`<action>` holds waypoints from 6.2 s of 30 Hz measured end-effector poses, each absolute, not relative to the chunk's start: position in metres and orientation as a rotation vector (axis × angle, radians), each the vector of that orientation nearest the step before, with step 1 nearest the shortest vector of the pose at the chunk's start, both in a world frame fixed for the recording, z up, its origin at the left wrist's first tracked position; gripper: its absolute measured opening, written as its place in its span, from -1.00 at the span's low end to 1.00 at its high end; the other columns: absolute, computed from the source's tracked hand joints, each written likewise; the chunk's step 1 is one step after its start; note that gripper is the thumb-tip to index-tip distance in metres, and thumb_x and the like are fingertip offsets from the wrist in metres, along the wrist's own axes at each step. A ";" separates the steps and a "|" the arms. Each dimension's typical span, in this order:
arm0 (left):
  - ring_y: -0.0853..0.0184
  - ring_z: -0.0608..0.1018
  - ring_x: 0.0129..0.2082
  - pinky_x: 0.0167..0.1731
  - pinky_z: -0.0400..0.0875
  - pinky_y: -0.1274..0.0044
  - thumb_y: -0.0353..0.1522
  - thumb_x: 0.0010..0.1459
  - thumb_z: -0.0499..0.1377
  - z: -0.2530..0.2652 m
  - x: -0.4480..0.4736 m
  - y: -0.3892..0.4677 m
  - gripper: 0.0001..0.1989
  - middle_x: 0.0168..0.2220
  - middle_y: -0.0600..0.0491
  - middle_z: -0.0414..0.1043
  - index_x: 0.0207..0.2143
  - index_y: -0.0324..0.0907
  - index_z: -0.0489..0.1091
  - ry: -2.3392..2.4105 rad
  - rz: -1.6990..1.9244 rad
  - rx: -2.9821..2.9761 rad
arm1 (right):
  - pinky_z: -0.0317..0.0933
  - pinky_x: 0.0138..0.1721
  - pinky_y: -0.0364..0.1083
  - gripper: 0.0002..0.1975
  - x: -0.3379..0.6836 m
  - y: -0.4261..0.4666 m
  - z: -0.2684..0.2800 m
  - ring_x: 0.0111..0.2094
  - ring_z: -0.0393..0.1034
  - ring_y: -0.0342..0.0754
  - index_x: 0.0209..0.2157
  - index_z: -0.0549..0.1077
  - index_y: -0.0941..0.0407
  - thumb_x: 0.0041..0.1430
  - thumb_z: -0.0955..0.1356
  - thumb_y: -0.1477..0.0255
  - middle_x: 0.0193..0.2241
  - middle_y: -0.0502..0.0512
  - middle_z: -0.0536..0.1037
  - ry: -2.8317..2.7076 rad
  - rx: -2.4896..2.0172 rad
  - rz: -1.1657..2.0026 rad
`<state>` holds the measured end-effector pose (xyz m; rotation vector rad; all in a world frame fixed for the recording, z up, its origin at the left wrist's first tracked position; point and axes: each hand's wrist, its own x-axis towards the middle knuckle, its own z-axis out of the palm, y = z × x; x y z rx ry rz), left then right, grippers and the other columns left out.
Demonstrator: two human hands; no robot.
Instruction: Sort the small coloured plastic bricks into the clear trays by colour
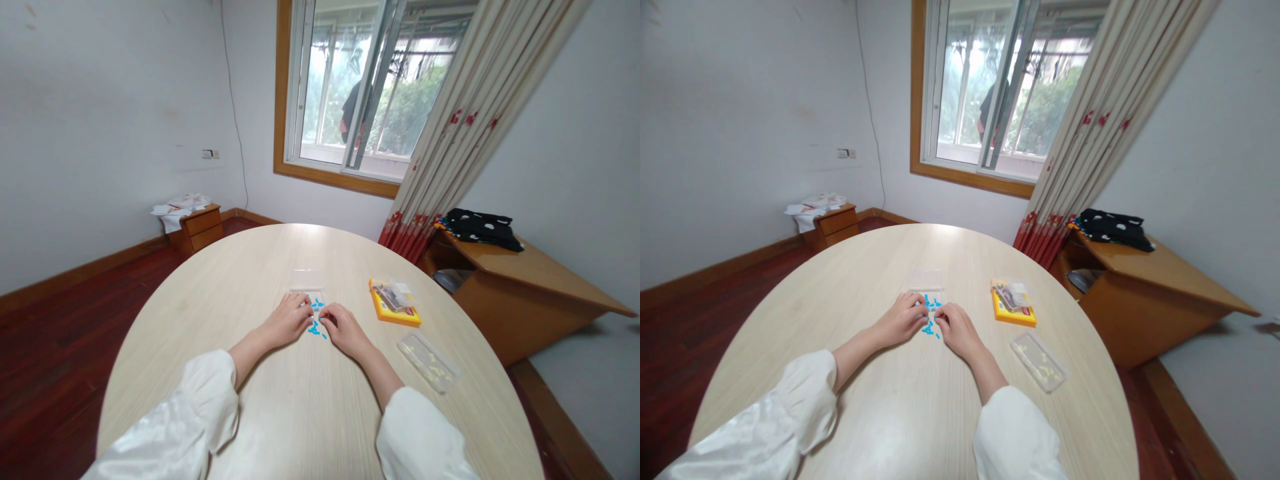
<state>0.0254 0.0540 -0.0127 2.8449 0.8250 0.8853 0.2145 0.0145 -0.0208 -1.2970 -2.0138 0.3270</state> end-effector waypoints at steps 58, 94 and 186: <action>0.32 0.41 -0.41 -0.37 0.28 0.49 -0.35 0.16 -0.01 -0.005 0.026 0.051 -0.83 -0.44 0.01 0.37 -0.40 -0.20 0.33 1.088 1.035 2.595 | 0.26 -0.20 0.03 -0.85 0.216 0.014 -0.013 -0.22 0.33 0.02 -0.34 0.44 0.09 0.13 0.24 0.52 -0.34 0.14 0.52 -1.712 -1.193 0.049; 0.32 0.50 -0.45 -0.39 0.28 0.53 -0.44 0.14 0.03 0.001 0.030 0.045 -0.81 -0.47 -0.01 0.48 -0.49 -0.21 0.38 0.722 0.514 2.968 | 0.27 -0.21 0.02 -0.80 0.218 0.015 -0.013 -0.24 0.33 0.02 -0.31 0.48 0.10 0.16 0.22 0.51 -0.35 0.15 0.52 -1.724 -1.196 0.030; 0.27 0.32 -0.25 -0.23 0.26 0.45 -0.44 -0.04 0.14 -0.004 0.023 0.049 -0.91 -0.31 -0.02 0.31 -0.44 -0.18 0.43 0.730 0.829 2.833 | 0.02 -0.01 0.14 -0.92 0.205 0.002 0.000 -0.01 0.15 0.11 -0.49 0.48 0.06 -0.09 0.36 0.52 -0.07 0.12 0.34 -1.967 -1.314 0.120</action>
